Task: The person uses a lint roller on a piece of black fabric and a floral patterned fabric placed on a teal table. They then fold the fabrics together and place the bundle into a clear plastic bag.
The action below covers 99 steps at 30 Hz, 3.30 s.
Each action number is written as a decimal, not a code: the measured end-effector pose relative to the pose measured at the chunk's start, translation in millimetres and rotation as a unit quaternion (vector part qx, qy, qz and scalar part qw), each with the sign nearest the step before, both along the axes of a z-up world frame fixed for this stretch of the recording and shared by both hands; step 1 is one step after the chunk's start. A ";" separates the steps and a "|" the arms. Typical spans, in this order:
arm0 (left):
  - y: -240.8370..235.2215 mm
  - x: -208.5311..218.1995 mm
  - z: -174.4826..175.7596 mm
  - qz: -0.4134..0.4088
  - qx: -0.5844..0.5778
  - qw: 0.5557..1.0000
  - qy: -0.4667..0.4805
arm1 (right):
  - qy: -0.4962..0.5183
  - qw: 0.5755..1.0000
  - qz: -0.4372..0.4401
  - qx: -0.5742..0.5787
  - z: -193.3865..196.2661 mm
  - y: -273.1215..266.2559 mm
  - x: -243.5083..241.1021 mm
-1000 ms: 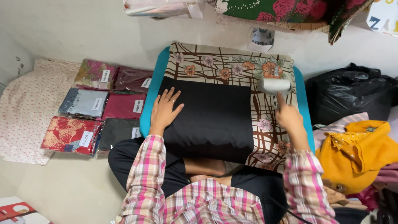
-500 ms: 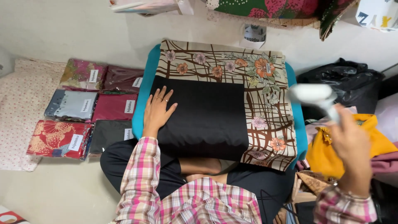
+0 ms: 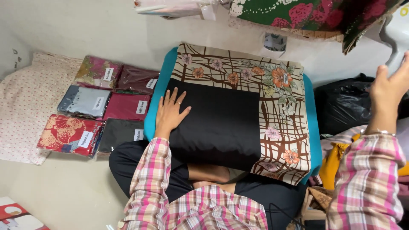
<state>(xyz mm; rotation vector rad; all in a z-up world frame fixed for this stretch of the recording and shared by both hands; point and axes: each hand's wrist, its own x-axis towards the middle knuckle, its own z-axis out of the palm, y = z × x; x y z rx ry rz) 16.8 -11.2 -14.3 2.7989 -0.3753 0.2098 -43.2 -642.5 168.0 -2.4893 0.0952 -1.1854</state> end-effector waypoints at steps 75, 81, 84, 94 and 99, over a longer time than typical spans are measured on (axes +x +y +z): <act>36.6 -27.7 222.4 -0.122 -0.812 0.548 0.160 | 0.017 0.793 0.296 0.532 9.9 106.9 -85.0; 49.2 -58.9 249.7 -0.119 -0.778 0.603 0.127 | -0.002 0.823 0.231 0.519 22.3 108.8 -103.6; 60.2 -51.3 167.7 -0.017 -0.743 0.640 0.196 | 0.116 0.809 0.186 0.546 -46.3 88.6 -112.7; 53.9 -66.7 25.3 0.192 -0.590 0.719 0.313 | 0.298 0.857 0.013 0.420 -147.8 108.5 -140.3; 52.4 -75.8 45.0 0.183 -0.491 0.811 0.259 | 0.313 0.880 -0.017 0.357 -128.8 123.7 -145.7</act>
